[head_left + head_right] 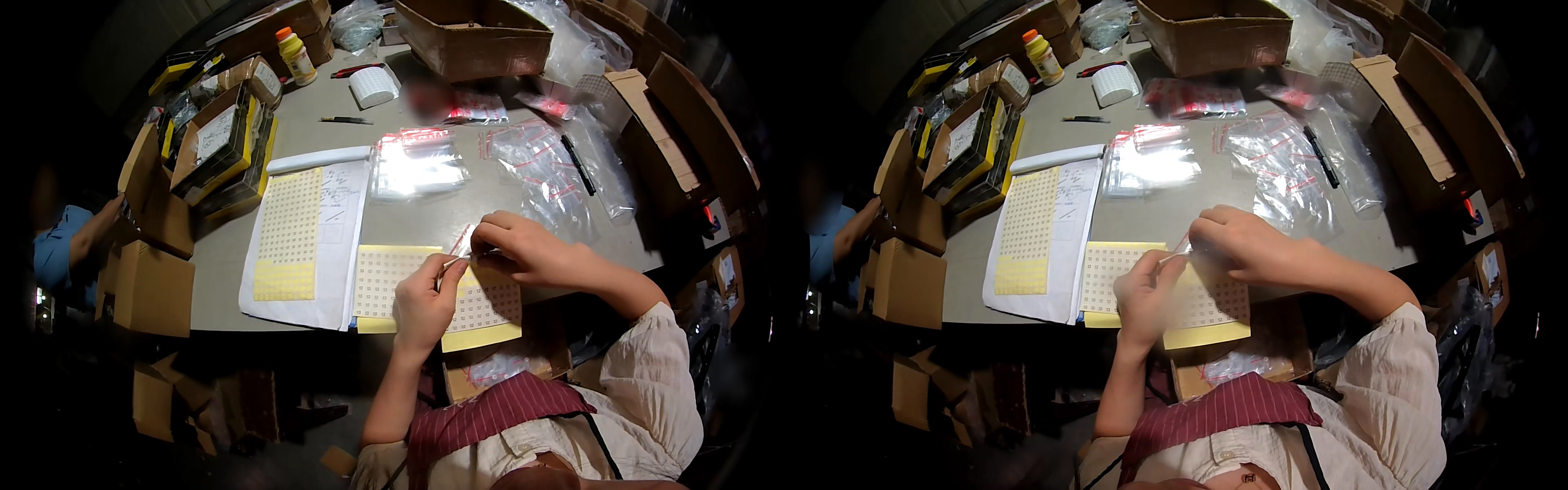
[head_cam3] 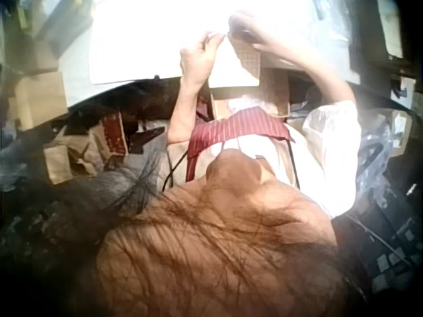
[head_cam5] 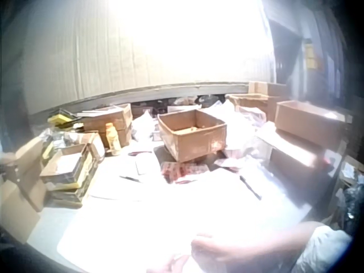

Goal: The person repeatedly picks up small, dark, round objects from a sheet and places them into clear plastic bags. They handle the objects one by one, placing them into bags that are arranged on the table. The person occasionally adjusts the position of the bags and the sheet of objects.

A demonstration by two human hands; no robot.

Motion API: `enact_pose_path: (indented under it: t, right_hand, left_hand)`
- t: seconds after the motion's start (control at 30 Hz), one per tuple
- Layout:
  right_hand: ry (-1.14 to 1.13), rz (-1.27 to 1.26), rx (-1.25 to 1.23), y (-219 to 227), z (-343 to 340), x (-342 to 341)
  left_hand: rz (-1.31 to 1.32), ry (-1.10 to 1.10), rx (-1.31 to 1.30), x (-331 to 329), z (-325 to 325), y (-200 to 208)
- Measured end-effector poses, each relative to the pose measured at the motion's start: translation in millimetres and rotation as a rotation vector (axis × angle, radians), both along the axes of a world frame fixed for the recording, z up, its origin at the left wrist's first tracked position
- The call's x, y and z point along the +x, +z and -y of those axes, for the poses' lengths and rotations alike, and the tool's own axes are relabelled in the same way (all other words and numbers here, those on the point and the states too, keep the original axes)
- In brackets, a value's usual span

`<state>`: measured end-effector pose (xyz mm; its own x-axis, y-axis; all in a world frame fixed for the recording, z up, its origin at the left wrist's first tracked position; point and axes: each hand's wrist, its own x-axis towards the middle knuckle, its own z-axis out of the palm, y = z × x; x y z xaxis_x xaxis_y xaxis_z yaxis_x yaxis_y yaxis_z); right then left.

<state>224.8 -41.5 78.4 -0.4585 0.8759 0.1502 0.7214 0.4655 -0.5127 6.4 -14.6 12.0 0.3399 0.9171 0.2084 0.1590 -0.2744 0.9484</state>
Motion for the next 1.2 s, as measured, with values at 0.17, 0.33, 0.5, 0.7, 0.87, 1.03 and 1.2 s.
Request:
enact_pose_path:
  t: [0.17, 0.33, 0.5, 0.7, 0.87, 1.03, 1.2]
  right_hand:
    - [0.0, 0.192, 0.273, -6, 9, -10]
    - [0.117, 0.152, 0.335, 1, 5, -8]
    - [-0.092, -0.134, 0.111, 13, -87, 35]
    - [-0.065, 0.138, 0.026, -20, -189, 54]
    - [-0.3, 0.254, 0.041, -39, -189, 79]
    - [-0.552, 0.38, -0.517, 12, -148, 93]
    - [-0.372, 0.538, -0.153, 20, -132, 91]
  left_hand:
    - [-0.051, 0.016, -0.007, 0, -2, 5]
    - [-0.161, 0.042, -0.172, -4, -2, 21]
    - [-0.03, 0.025, -0.167, 0, -5, 1]
    - [-0.072, 0.05, -0.113, -2, -2, 12]
    - [-0.033, 0.045, -0.06, -2, -4, 11]
    - [-0.056, 0.021, -0.099, -4, -4, 6]
    - [-0.004, -0.012, -0.135, -3, -6, 5]
